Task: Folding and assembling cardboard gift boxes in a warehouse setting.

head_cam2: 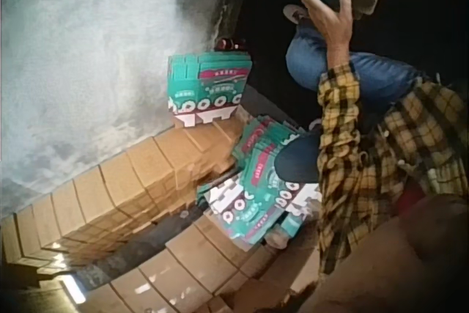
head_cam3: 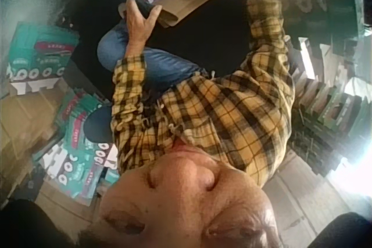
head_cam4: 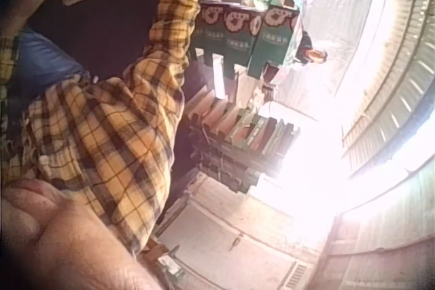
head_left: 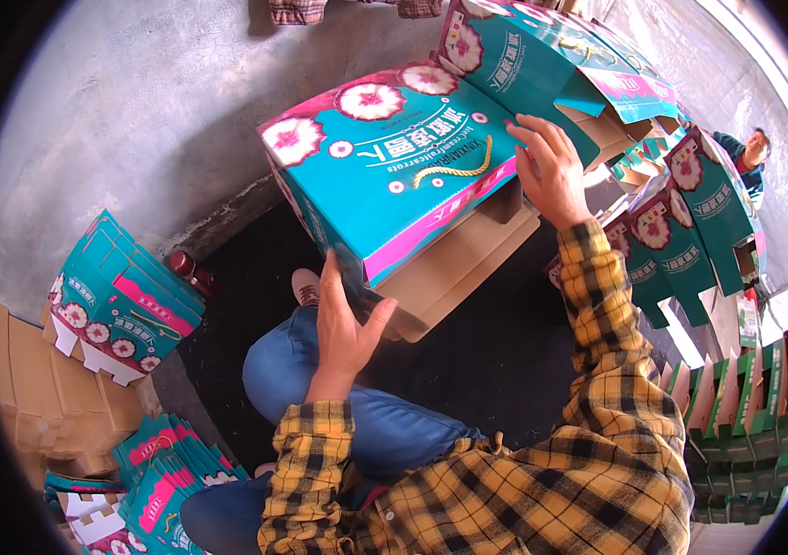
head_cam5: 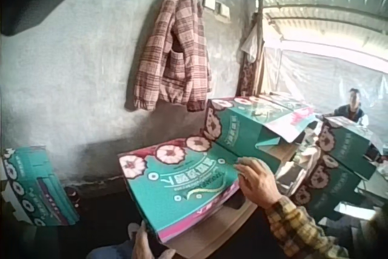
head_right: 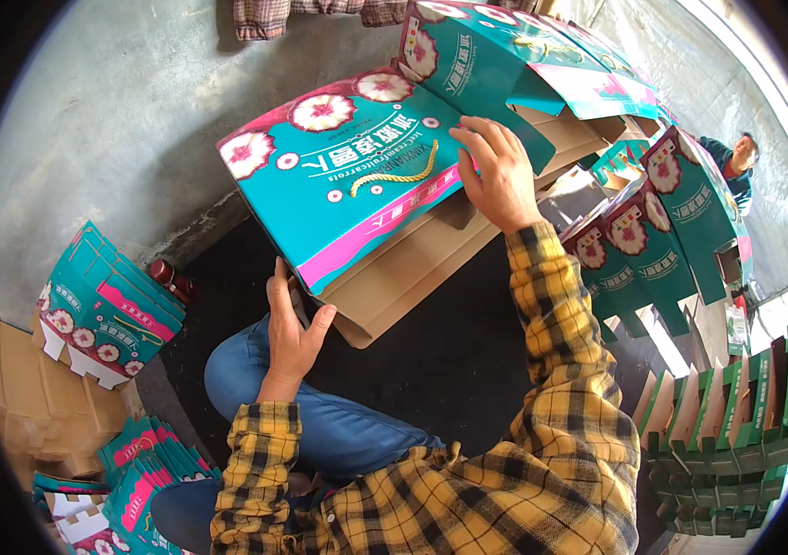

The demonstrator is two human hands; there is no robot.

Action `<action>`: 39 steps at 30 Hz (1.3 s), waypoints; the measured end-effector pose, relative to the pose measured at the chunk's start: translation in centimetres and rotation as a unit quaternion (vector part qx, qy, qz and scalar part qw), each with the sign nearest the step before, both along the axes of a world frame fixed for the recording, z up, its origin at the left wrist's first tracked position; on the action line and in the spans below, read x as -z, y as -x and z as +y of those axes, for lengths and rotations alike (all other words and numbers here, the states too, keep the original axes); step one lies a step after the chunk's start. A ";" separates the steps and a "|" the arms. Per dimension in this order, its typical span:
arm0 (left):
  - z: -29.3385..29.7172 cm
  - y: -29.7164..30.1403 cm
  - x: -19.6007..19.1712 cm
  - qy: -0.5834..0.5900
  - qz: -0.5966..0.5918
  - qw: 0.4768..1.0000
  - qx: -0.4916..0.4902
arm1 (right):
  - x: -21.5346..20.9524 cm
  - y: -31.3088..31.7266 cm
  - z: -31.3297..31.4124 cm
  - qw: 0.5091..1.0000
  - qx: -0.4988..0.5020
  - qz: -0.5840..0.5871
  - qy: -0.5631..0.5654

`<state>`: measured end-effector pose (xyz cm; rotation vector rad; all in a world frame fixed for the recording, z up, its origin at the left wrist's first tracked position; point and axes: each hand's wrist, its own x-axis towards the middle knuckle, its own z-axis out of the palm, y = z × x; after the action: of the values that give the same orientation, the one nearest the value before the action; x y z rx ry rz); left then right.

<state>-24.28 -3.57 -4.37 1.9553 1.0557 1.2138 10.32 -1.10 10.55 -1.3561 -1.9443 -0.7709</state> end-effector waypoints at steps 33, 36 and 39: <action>-20.4 30.7 -5.9 0.034 0.437 0.807 -0.396 | 9.2 27.8 -12.8 0.852 -0.428 0.079 0.290; -23.5 33.6 -3.1 0.147 0.362 0.826 -0.406 | 5.8 29.4 -9.8 0.929 -0.335 0.126 0.093; -23.8 33.7 -2.7 0.112 0.365 0.814 -0.438 | 4.6 31.1 -7.5 0.897 -0.280 0.311 0.139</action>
<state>-57.97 -27.39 -1.70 1.7755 2.5672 0.6053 -20.78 -8.57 5.95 -0.9351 -1.7929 0.2146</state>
